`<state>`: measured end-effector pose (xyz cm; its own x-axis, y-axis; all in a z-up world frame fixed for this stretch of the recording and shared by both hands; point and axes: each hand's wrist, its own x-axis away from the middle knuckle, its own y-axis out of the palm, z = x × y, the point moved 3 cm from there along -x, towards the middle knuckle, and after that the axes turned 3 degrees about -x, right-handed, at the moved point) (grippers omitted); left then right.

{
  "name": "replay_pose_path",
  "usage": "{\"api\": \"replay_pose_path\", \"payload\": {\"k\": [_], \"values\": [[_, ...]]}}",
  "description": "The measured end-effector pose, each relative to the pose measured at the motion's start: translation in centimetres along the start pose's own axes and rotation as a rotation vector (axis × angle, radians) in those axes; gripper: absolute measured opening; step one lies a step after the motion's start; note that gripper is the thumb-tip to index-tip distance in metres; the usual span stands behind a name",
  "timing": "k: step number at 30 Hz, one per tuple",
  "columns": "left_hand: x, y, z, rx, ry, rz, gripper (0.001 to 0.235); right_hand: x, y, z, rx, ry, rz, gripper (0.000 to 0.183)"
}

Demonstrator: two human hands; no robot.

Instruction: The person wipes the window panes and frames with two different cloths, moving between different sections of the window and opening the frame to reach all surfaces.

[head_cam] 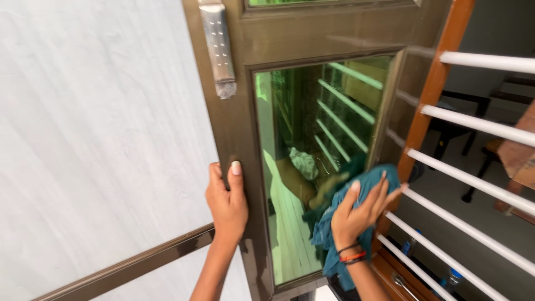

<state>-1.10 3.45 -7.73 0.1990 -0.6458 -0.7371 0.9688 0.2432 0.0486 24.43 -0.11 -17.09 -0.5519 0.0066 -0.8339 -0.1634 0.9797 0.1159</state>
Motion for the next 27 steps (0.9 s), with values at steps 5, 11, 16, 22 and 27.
{"api": "replay_pose_path", "payload": {"k": [5, 11, 16, 22, 27], "values": [[0.0, 0.2, -0.4, 0.101, -0.071, -0.06, 0.036, -3.7, 2.4, -9.8, -0.165, -0.273, -0.11, 0.052], [0.2, 0.2, -0.2, 0.005, -0.031, -0.003, 0.037, 5.5, 2.4, -9.3, -0.169, -0.639, -0.346, 0.045], [0.2, 0.1, 0.2, 0.004, -0.041, -0.025, 0.039, 8.9, 0.5, 1.6, -0.063, -0.825, -0.366, 0.046], [0.0, -0.1, 0.4, 0.077, -0.172, -0.174, 0.046, 2.1, 0.5, 1.8, -0.117, -0.281, -0.138, 0.057], [-0.6, -1.1, 0.7, 0.162, -0.211, -0.366, 0.063, -2.9, 1.9, -10.5, -0.221, -0.356, -0.205, 0.053]]}}
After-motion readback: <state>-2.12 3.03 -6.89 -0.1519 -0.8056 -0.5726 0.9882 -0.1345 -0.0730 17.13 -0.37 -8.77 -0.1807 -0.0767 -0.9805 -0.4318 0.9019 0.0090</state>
